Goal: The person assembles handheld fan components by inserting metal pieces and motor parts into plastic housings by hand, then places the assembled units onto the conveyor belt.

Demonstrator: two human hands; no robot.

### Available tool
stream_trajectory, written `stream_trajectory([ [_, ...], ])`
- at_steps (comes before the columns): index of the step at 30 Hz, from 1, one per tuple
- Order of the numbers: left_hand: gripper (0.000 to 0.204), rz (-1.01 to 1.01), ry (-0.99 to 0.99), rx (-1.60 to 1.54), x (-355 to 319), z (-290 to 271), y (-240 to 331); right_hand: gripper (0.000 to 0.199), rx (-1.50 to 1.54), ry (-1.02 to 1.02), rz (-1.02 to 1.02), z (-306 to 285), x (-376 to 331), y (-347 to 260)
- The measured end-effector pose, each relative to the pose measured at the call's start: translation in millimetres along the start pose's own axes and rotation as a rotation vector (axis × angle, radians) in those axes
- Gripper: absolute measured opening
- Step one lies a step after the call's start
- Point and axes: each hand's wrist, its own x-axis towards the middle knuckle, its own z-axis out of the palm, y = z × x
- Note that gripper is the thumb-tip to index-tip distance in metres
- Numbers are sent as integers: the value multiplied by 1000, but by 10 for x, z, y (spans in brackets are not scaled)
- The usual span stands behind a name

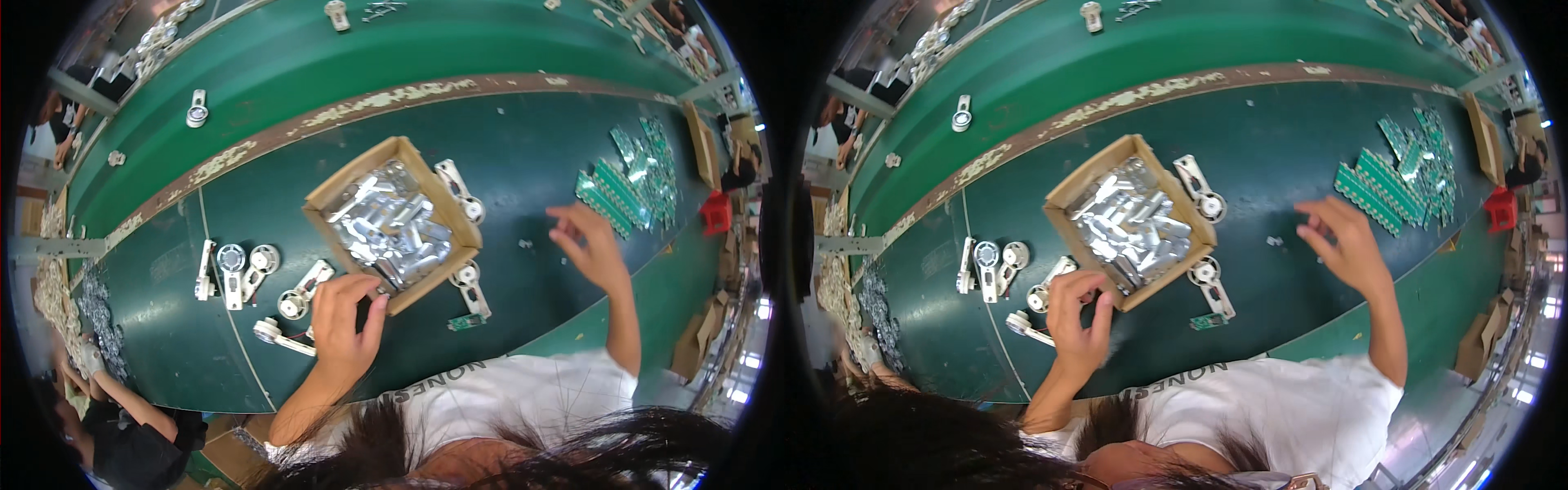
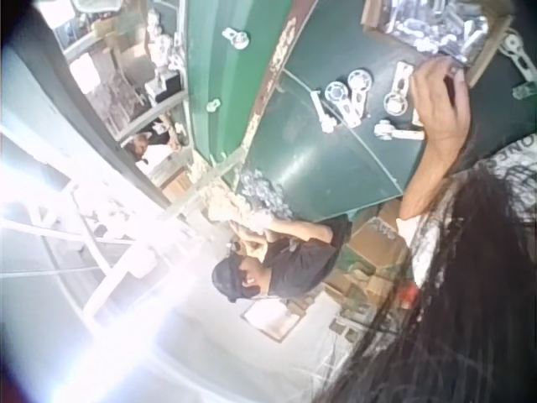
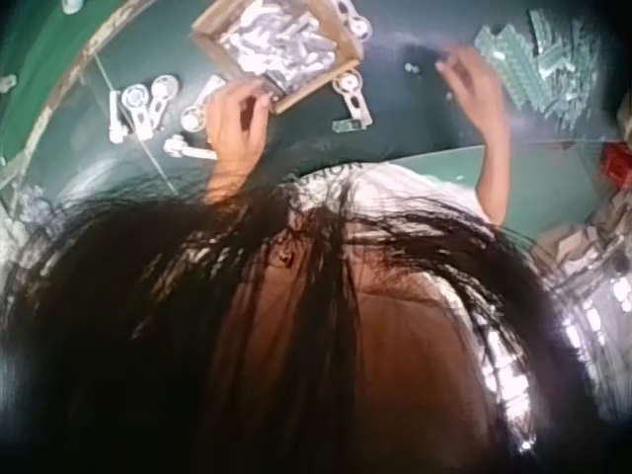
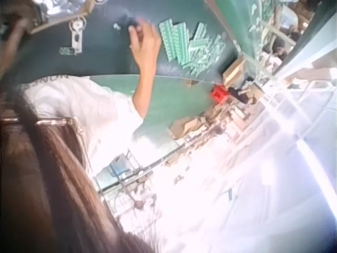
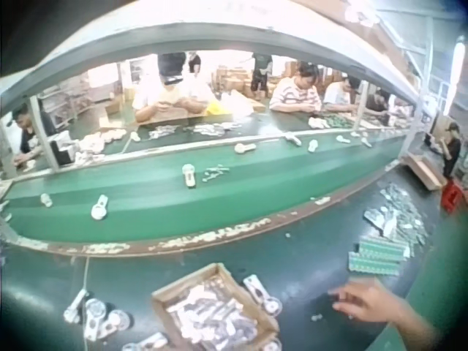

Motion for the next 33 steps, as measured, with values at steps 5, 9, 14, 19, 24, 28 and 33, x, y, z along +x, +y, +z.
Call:
stream_trajectory([
  [5, 29, 307, -244, 79, 381, -21, 377, 28, -122, 168, -160, 241, -465, 102],
  [9, 14, 341, -273, 311, 871, 4, 413, 23, -197, 216, -238, 435, -315, 158],
  [14, 15, 166, -344, 390, 964, 37, 192, 12, -136, 247, -259, 482, -269, 198],
  [19, 10, 35, -539, 348, 808, 318, 133, 9, 163, 197, -57, 388, -244, 173],
  [24, 15, 59, -405, 475, 877, 461, -16, 6, 783, 168, -21, 279, -207, -239],
  [28, 14, 114, -362, 601, 872, 522, -89, 11, 1026, 92, -86, 484, -140, -444],
  [33, 8, -133, -314, 120, 796, 255, 54, 16, 1205, -6, -72, 687, -71, -396],
])
